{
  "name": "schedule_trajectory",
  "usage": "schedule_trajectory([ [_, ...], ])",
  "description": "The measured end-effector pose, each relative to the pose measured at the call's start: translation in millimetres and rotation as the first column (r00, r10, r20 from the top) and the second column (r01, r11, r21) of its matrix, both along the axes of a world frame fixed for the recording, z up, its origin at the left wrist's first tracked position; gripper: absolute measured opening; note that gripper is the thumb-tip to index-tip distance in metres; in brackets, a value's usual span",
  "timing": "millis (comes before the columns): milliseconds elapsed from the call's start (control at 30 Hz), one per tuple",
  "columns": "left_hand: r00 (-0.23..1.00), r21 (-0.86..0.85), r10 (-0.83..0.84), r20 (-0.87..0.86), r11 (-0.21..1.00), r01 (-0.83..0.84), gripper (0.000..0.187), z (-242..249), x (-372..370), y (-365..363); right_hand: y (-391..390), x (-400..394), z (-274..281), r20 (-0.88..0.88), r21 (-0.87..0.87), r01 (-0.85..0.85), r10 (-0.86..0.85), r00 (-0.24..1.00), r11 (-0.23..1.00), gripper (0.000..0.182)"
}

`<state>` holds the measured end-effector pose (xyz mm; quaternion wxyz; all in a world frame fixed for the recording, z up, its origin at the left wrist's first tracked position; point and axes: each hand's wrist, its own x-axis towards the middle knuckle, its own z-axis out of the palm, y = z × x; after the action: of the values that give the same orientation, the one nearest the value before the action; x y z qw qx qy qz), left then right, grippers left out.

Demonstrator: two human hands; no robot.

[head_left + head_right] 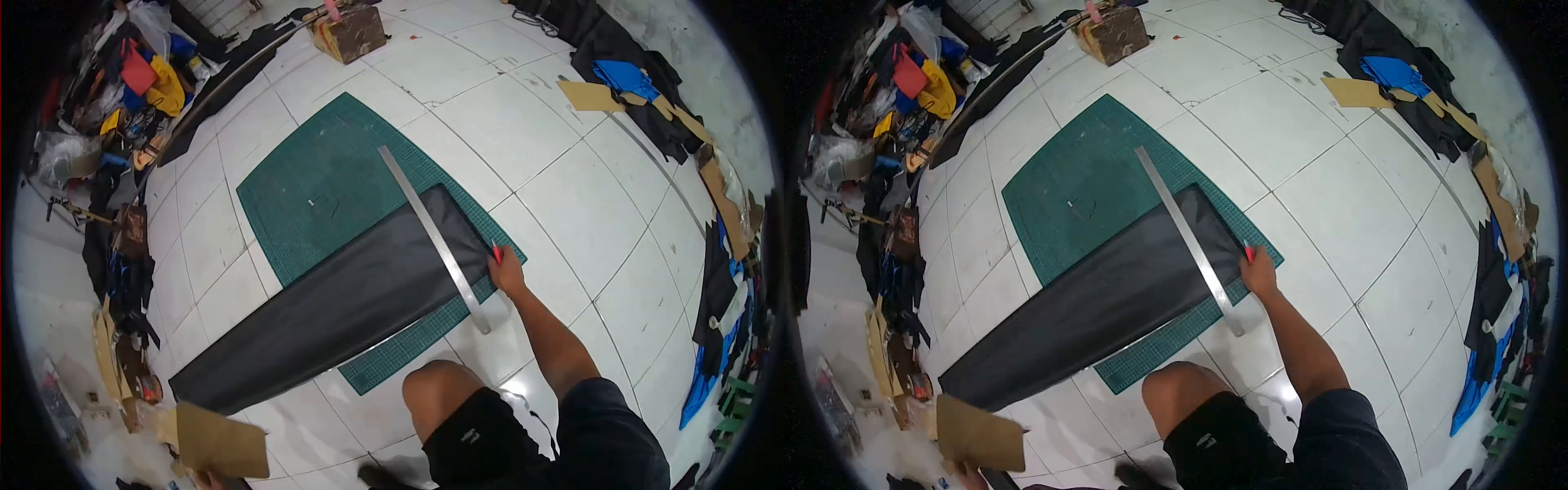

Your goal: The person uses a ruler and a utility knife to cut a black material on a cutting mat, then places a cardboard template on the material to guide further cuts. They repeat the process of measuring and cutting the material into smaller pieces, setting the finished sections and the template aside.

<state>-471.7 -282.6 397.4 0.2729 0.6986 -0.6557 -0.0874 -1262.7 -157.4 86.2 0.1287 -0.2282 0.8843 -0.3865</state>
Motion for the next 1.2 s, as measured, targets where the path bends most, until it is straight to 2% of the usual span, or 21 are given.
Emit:
schedule_trajectory([
  [67,0.949,0.121,-0.025,-0.316,0.99,0.067,0.044,-23,-32,-25,27,-3,-12,0.025,0.072,0.007,-0.009,1.0,0.997,0.031],
  [100,0.895,0.177,-0.055,-0.443,0.973,0.147,0.043,-27,-71,-42,35,-9,-17,0.031,0.108,0.004,-0.008,0.999,0.994,0.032],
  [133,0.815,0.202,-0.15,-0.559,0.929,0.31,0.04,-43,-85,-58,40,-18,-17,0.133,0.046,0.024,-0.03,0.991,0.999,0.031],
  [167,0.782,0.225,-0.015,-0.623,0.954,0.197,0.029,-39,-160,-59,43,-27,-18,0.234,-0.015,0.053,-0.048,0.971,0.998,0.031],
  [233,0.778,0.24,-0.161,-0.607,0.896,0.373,0.023,-52,-242,-75,36,-36,1,0.388,-0.152,0.107,-0.04,0.921,0.983,0.032],
  [300,0.718,0.335,-0.196,-0.668,0.782,0.525,0.018,-96,-292,-102,6,-37,86,0.482,-0.302,0.14,0.024,0.876,0.943,0.036],
  [333,0.667,0.361,-0.13,-0.734,0.757,0.545,0.017,-116,-336,-106,-6,-39,122,0.503,-0.23,-0.022,0.138,0.853,0.973,0.039],
  [400,0.577,0.354,-0.188,-0.795,0.628,0.693,0.023,-143,-415,-119,-25,-50,175,0.554,-0.082,-0.331,0.319,0.769,0.94,0.044],
  [500,0.475,0.351,-0.119,-0.872,0.525,0.776,0.026,-176,-525,-123,-41,-52,160,0.549,-0.38,-0.421,0.567,0.614,0.823,0.05],
  [600,0.345,0.344,0.082,-0.935,0.439,0.83,0.029,-222,-600,-122,-43,-56,130,0.653,-0.346,-0.311,0.465,0.598,0.885,0.055],
  [633,0.37,0.364,0.063,-0.927,0.392,0.845,0.03,-236,-614,-124,-45,-54,143,0.668,-0.221,-0.305,0.371,0.645,0.927,0.05],
  [700,0.413,0.401,0.022,-0.91,0.298,0.866,0.032,-259,-639,-129,-38,-58,116,0.634,-0.05,-0.354,0.303,0.711,0.934,0.043],
  [733,0.42,0.354,-0.125,-0.899,0.359,0.864,0.034,-267,-651,-130,-42,-63,113,0.61,0.034,-0.37,0.274,0.744,0.928,0.04],
  [800,0.441,0.25,-0.401,-0.803,0.445,0.86,0.038,-280,-660,-133,-39,-74,115,0.631,-0.009,-0.252,0.201,0.749,0.968,0.031],
  [833,0.474,0.137,-0.826,-0.306,0.455,0.88,0.044,-270,-655,-149,-30,-89,101,0.6,0.002,-0.208,0.165,0.783,0.978,0.031],
  [867,0.531,0.135,-0.833,-0.153,0.515,0.847,0.045,-277,-649,-163,-20,-107,89,0.562,0.01,-0.162,0.128,0.817,0.987,0.031],
  [933,0.596,0.097,-0.787,0.158,0.613,0.784,0.047,-298,-638,-184,8,-146,66,0.378,0.179,-0.088,0.014,0.926,0.98,0.031],
  [1000,0.573,0.301,-0.808,0.134,0.584,0.753,0.046,-302,-632,-205,32,-174,67,0.354,0.251,-0.037,-0.056,0.934,0.967,0.034],
  [1067,0.54,0.431,-0.837,0.086,0.521,0.737,0.046,-304,-628,-222,39,-177,67,-0.033,0.331,0.17,-0.168,0.985,0.928,0.04],
  [1100,0.512,0.462,-0.857,0.05,0.474,0.749,0.047,-304,-627,-232,44,-175,63,-0.285,0.311,0.208,-0.117,0.951,0.927,0.047],
  [1200,0.492,0.567,-0.863,-0.114,0.351,0.745,0.045,-307,-633,-256,21,-162,52,0.195,0.235,0.132,-0.18,0.964,0.963,0.049],
])
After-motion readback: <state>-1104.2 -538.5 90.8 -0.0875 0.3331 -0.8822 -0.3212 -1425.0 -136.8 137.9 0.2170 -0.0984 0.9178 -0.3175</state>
